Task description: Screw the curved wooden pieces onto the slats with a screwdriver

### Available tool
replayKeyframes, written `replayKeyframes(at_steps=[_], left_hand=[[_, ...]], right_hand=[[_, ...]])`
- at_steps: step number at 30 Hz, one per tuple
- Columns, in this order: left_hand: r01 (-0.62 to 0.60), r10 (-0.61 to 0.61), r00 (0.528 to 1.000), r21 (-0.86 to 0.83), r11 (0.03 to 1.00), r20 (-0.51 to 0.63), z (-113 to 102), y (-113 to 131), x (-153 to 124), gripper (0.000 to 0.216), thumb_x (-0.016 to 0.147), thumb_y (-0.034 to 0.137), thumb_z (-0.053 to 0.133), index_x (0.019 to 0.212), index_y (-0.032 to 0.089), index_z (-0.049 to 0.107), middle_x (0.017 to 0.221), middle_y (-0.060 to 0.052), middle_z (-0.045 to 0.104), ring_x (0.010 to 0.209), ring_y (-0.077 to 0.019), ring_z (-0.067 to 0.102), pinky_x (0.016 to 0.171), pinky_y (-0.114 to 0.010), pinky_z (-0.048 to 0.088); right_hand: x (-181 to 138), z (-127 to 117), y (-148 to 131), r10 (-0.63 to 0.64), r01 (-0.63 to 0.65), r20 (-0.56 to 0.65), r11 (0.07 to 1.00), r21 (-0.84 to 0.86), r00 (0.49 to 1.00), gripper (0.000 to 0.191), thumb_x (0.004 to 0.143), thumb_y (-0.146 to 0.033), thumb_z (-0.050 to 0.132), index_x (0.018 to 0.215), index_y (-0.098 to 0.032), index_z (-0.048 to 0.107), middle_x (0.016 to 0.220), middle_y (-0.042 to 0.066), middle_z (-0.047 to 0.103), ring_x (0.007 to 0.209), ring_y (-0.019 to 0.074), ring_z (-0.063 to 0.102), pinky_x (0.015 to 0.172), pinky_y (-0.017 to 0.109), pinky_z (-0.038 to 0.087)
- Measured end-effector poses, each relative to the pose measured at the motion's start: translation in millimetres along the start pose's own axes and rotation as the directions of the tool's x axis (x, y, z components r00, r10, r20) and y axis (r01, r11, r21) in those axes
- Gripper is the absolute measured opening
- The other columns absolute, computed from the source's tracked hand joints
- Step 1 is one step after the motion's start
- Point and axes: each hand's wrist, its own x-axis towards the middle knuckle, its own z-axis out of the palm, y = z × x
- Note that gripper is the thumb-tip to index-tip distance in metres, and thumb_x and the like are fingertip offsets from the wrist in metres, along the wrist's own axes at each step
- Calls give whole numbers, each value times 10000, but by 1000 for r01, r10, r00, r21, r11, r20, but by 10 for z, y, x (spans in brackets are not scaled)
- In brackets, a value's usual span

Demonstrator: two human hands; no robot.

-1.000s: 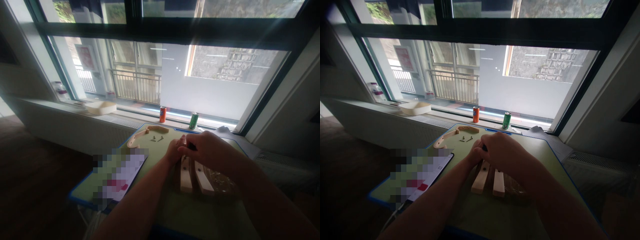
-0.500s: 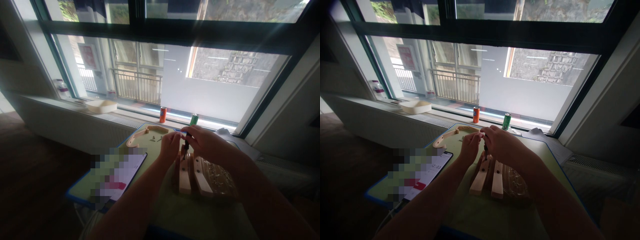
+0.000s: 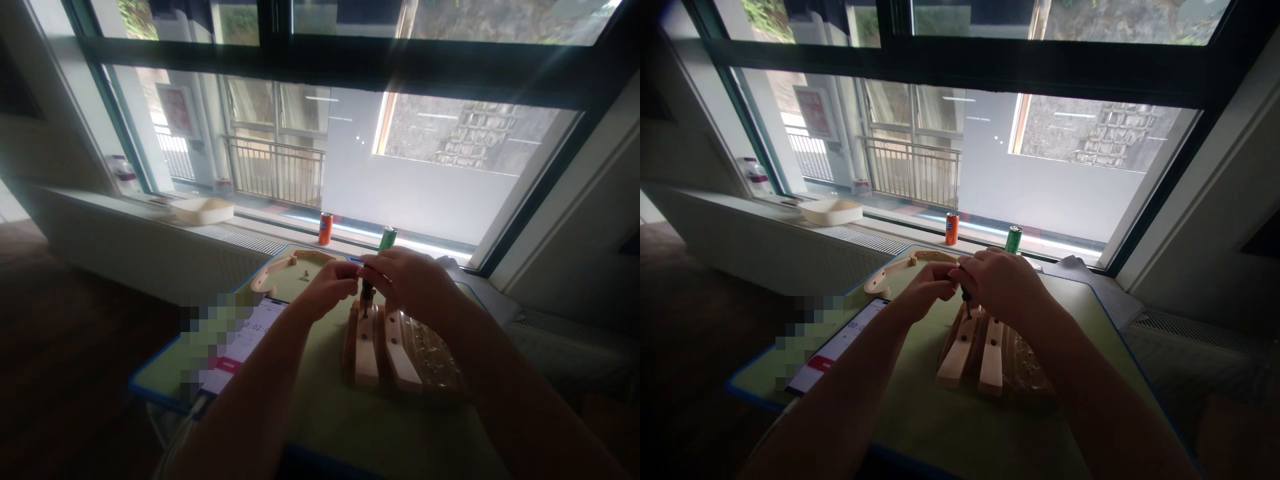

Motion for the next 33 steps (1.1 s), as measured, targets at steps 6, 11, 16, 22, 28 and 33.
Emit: replayKeyframes(at_steps=[6, 11, 16, 22, 28, 33], left_hand=[[66, -73, 997, 177, 982, 32, -45, -16, -27, 240, 656, 287, 676, 835, 134, 628, 589, 64, 393, 519, -44, 323, 491, -197, 273], [68, -70, 997, 158, 985, 7, -21, -47, -27, 295, 641, 324, 707, 852, 147, 603, 592, 76, 367, 513, -39, 317, 484, -189, 279], [54, -55, 998, 169, 984, 1, 6, -71, -18, 286, 679, 348, 673, 866, 137, 626, 639, 37, 498, 546, -56, 413, 526, -208, 338], [100, -111, 989, 112, 989, 101, -12, -37, -35, 248, 739, 337, 618, 870, 129, 653, 718, -15, 584, 581, -65, 464, 532, -211, 349], [41, -43, 999, 144, 989, 14, 31, -77, -36, 302, 644, 299, 711, 902, 167, 625, 594, 69, 422, 506, -42, 339, 471, -192, 276], [35, -42, 998, 173, 984, 37, 38, -108, -32, 303, 673, 343, 682, 887, 133, 642, 638, 30, 505, 556, -63, 425, 533, -226, 354]], right_hand=[[-30, -82, -36, -4, 5, 19, 1000, -7, 1000, 285, 892, -339, 407, 916, -184, 645, 773, 23, 622, 666, 119, 533, 556, 224, 351], [-18, -77, 13, 61, -58, 25, 994, -97, 998, 461, 880, -496, 356, 783, -178, 676, 652, 30, 604, 557, 117, 507, 506, 234, 322], [-7, -47, 60, 47, -47, -8, 999, -17, 999, 385, 901, -398, 365, 885, -184, 684, 692, 44, 634, 592, 126, 539, 543, 242, 360], [-22, -74, 143, -47, 54, -42, 979, 198, 998, 247, 871, -283, 458, 965, -179, 663, 781, 30, 653, 664, 120, 562, 620, 247, 407], [9, -16, 110, 73, -69, -54, 996, 57, 996, 337, 830, -457, 488, 788, -163, 646, 667, 20, 595, 560, 113, 496, 518, 244, 338], [4, -6, 73, 139, -140, -80, 990, -7, 987, 369, 802, -509, 497, 720, -164, 600, 653, 18, 570, 525, 110, 456, 478, 241, 300]])
